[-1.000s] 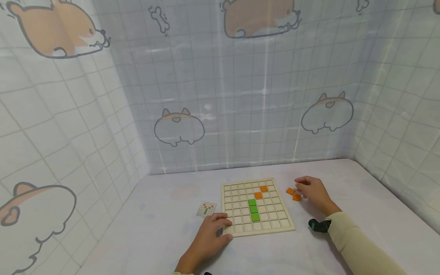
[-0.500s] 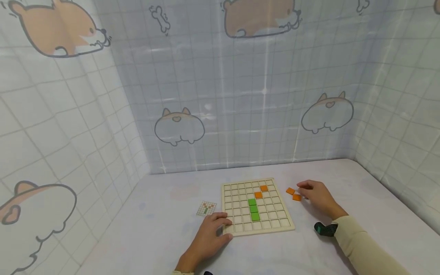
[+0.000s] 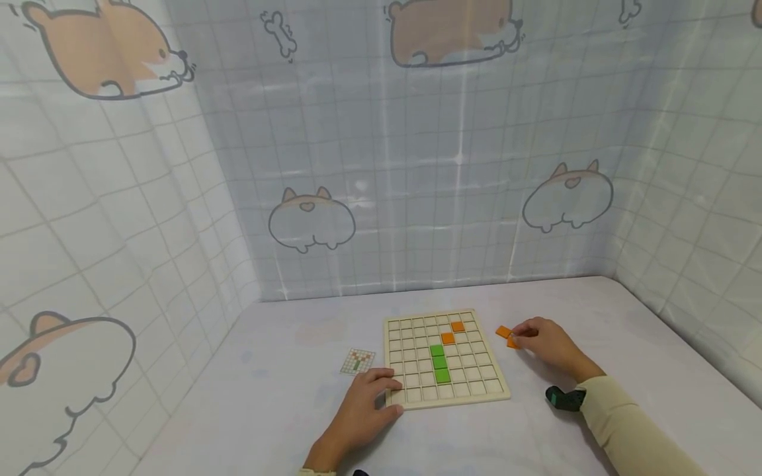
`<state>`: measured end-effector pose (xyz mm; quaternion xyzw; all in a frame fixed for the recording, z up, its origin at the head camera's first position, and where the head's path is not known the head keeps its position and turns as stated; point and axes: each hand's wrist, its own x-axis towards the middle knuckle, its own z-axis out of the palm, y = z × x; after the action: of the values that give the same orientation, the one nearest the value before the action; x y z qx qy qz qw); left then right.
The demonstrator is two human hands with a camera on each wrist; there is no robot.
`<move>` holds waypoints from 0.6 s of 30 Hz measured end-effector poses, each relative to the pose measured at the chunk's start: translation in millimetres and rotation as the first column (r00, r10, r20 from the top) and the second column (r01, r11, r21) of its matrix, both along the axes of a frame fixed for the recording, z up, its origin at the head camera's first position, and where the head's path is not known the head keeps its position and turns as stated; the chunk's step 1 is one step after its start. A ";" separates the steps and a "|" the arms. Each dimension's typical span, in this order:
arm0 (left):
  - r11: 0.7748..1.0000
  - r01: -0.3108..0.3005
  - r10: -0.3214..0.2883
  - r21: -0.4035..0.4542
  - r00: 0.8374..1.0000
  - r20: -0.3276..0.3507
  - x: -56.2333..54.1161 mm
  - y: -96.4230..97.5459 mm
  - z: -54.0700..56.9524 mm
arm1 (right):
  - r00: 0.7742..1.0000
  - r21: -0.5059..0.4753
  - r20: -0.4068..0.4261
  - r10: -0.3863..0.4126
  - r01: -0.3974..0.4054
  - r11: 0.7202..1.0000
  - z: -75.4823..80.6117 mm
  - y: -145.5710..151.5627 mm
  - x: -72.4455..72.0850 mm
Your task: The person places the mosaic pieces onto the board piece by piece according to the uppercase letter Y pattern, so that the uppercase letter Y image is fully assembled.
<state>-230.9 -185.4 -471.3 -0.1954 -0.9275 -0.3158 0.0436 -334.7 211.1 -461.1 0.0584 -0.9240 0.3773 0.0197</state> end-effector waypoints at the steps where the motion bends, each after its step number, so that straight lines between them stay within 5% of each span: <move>1: 1.000 0.000 0.000 0.000 1.000 0.002 0.1 0.1 0.1 | 1.000 0.003 0.002 0.004 -0.004 1.000 0.6 0.0 0.5; 18: 1.000 -0.001 0.001 0.000 1.000 -0.026 0.3 1.0 0.7 | 1.000 -0.001 -0.024 0.015 -0.015 1.000 0.1 -2.9 5.5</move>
<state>-230.7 -184.4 -470.6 -0.1991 -0.9269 -0.3131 0.0558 -329.2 208.2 -461.0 0.0696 -0.9231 0.3771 0.0278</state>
